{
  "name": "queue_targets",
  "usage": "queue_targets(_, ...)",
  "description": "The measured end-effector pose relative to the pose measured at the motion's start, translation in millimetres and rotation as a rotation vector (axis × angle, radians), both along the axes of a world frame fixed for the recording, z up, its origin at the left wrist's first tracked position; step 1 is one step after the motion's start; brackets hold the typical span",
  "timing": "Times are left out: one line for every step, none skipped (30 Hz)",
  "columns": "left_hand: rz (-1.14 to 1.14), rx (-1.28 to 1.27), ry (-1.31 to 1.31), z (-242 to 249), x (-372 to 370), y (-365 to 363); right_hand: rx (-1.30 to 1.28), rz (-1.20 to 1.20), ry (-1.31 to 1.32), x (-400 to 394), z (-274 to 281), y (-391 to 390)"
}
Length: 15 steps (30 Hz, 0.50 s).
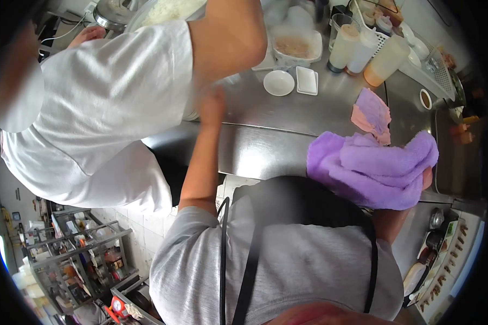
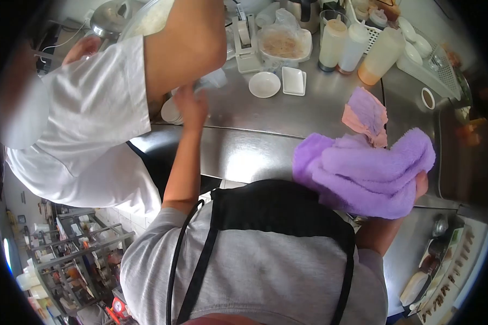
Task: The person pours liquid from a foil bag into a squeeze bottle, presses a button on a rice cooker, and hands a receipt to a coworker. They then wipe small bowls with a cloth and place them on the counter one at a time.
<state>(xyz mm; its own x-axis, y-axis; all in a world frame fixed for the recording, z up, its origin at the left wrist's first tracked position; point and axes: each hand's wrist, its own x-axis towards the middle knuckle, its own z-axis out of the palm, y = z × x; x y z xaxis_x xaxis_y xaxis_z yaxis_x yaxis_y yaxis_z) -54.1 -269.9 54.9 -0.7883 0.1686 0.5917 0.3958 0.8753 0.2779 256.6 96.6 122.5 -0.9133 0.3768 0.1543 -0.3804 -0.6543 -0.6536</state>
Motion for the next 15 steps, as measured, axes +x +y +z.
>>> queue_targets(0.1, -0.083, -0.04, 10.6, 10.5, -12.9, 0.018, -0.027, 0.04, -6.6, 0.8, -8.0)
queue_targets(0.196, -0.173, -0.082, 21.1, 21.1, -25.8, 0.037, -0.054, 0.078, -19.1, 5.8, -24.9)
queue_targets(0.299, -0.17, -0.203, 28.3, 27.5, -31.9, 0.023, -0.087, 0.041, -31.1, 11.9, -38.4)
queue_targets(0.268, -0.26, -0.198, 17.4, 22.1, -46.5, 0.008, -0.12, 0.003, -43.2, 17.9, -51.9)
queue_targets(0.236, -0.35, -0.194, -7.2, 13.5, -67.4, -0.042, -0.159, -0.113, -54.4, 24.9, -62.6)
queue_targets(0.202, -0.44, -0.189, -25.7, 7.2, -79.2, -0.092, -0.199, -0.228, -63.0, 28.3, -66.3)
queue_targets(0.173, -0.377, -0.156, -34.4, 3.9, -80.8, -0.082, -0.13, -0.201, -69.4, 23.2, -65.7)
queue_targets(0.144, -0.314, -0.124, -43.1, 0.7, -82.5, -0.071, -0.061, -0.176, -75.5, 12.6, -66.4)
queue_targets(0.114, -0.251, -0.093, -40.6, 2.3, -79.5, -0.048, -0.019, -0.17, -78.8, 7.2, -66.4)
queue_targets(0.068, -0.234, -0.11, -37.9, 5.2, -76.7, -0.023, 0.022, -0.164, -82.1, 1.7, -66.4)
queue_targets(0.019, -0.216, -0.125, -35.3, 7.8, -72.9, 0.013, 0.035, -0.175, -83.3, -0.5, -65.6)
queue_targets(-0.03, -0.198, -0.14, -27.7, 12.9, -65.5, 0.032, 0.047, -0.18, -83.7, -1.5, -64.5)
queue_targets(-0.06, -0.195, -0.158, -21.4, 17.9, -56.5, 0.05, 0.059, -0.184, -84.2, -2.6, -63.3)
queue_targets(-0.092, -0.194, -0.176, -15.6, 24.1, -46.0, 0.049, 0.069, -0.181, -83.8, -3.1, -62.1)
queue_targets(-0.126, -0.193, -0.194, -13.4, 30.4, -35.4, 0.028, 0.064, -0.178, -81.6, -1.1, -61.8)
